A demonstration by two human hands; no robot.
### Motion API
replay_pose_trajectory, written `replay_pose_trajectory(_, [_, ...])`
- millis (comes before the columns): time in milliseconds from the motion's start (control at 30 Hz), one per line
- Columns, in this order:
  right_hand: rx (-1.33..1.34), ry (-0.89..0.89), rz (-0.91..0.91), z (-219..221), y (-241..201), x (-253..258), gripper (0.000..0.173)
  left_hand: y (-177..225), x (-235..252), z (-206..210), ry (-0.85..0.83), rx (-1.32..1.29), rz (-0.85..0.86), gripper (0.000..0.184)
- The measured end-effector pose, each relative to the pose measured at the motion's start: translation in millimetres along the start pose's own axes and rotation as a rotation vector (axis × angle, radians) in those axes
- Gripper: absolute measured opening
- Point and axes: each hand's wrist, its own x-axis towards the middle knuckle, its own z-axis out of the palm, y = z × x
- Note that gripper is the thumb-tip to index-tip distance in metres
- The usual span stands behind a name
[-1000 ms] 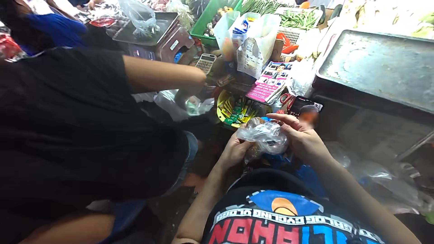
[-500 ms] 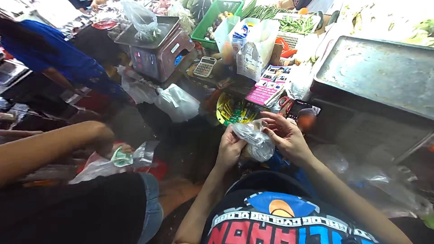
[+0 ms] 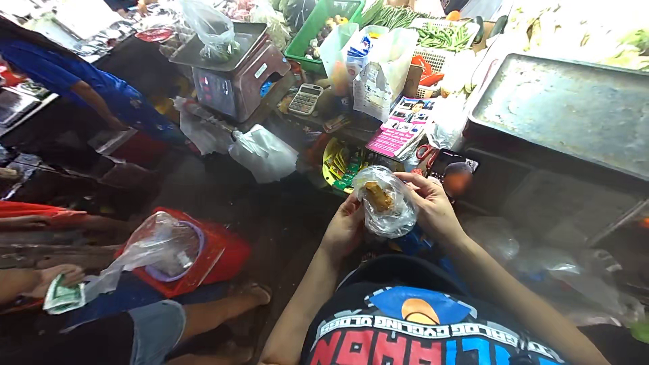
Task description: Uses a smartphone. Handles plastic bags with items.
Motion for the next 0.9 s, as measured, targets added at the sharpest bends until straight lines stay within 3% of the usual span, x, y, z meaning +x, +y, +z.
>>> replay_pose_trajectory(133, [0.024,-0.008,0.070,-0.2,1.4,1.3,0.027,-1.1,0.1,-4.2,-0.122,0.048,0.128,0.042])
replay_pose_trajectory(233, [0.017,-0.053,-0.032,-0.9,2.3,-1.4,0.029,5.1,-3.5,2.0,-0.138,0.092,0.188,0.051])
replay_pose_trajectory(367, [0.095,-0.329,-0.220,-12.2,-2.9,-2.6,0.042,17.5,-8.9,17.8,-0.123,0.043,0.254,0.055])
replay_pose_trajectory(400, [0.126,-0.415,-0.257,-14.2,-7.7,-2.9,0.053,22.9,-11.4,24.2,-0.125,0.020,0.265,0.054])
replay_pose_trajectory(467, [0.097,-0.520,-0.361,-15.7,-23.5,-7.4,0.095,34.1,-17.0,37.2,-0.142,-0.011,0.295,0.050])
replay_pose_trajectory(533, [0.020,-0.501,-0.433,-15.3,-38.9,-13.3,0.109,42.7,-20.6,48.7,-0.178,-0.021,0.362,0.045])
replay_pose_trajectory(567, [0.009,-0.467,-0.459,-14.7,-44.6,-15.5,0.100,46.6,-21.7,53.7,-0.208,-0.006,0.394,0.044])
replay_pose_trajectory(700, [0.215,-0.298,-0.476,-9.8,-60.7,-22.9,0.033,60.5,-27.8,72.1,-0.302,0.130,0.493,0.045])
replay_pose_trajectory(767, [0.302,-0.237,-0.453,-7.8,-68.4,-25.5,0.022,65.2,-31.4,79.5,-0.318,0.183,0.523,0.047])
replay_pose_trajectory(900, [0.403,-0.258,-0.312,-10.0,-88.8,-39.5,0.022,71.5,-42.8,91.3,-0.346,0.252,0.546,0.050])
